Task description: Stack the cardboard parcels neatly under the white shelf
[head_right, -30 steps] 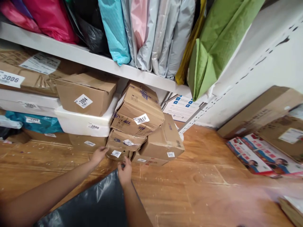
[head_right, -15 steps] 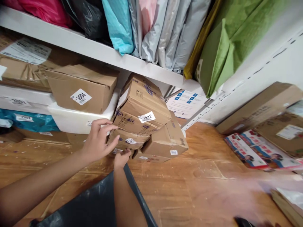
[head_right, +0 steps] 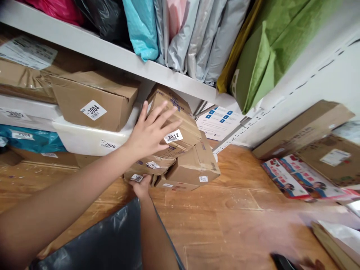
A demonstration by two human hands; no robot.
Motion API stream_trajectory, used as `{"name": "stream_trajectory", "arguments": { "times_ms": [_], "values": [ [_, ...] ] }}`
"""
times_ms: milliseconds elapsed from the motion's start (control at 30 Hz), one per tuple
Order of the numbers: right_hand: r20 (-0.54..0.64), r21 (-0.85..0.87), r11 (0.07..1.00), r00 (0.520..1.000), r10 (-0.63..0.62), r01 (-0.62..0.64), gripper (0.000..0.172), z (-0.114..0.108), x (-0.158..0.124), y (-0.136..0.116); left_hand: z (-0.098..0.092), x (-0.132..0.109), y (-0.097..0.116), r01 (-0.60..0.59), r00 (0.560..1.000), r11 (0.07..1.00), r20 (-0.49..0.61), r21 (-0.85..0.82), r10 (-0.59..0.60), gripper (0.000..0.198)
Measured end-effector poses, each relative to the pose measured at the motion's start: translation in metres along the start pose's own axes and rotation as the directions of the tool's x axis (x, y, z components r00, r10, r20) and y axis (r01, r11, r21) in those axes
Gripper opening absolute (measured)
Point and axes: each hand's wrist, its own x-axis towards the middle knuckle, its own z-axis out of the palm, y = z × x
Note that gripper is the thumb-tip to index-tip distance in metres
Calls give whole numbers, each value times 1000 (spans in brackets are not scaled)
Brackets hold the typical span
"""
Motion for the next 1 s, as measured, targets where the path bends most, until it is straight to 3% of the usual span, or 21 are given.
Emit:
{"name": "stream_trajectory", "arguments": {
  "times_ms": [133, 300, 633, 833, 900, 967, 1000],
  "values": [
    [-56, -51, 998, 998, -24, 21, 42, 2, 3, -9, -1, 24, 11, 96, 990, 995, 107, 6, -96, 81],
    [-77, -17, 999, 996, -45, 44, 43, 4, -11, -10, 3, 11, 18, 33, 983, 988, 174, 152, -60, 91],
    [-42, 23, 996, 996, -82, 83, 40, -13, -53, 5, -24, 4, 19, 83, 979, 996, 183, 28, -87, 101],
    [82, 64, 997, 995, -50, 45, 38, -32, -76, 6, -39, -11, 23, -39, 974, 999, 224, 3, 37, 78],
    [123, -42, 996, 990, -68, 74, 39, -52, -89, 9, -41, -21, 20, -100, 982, 995, 158, -23, 102, 72],
    [66, -301, 949, 995, -81, 97, 42, -83, -107, 15, -43, -40, 17, -112, 993, 993, 17, -35, 113, 67],
    [12, -465, 883, 997, -70, 67, 43, -102, -117, 19, -43, -55, 16, -88, 995, 995, -50, -54, 85, 61]
  ]
}}
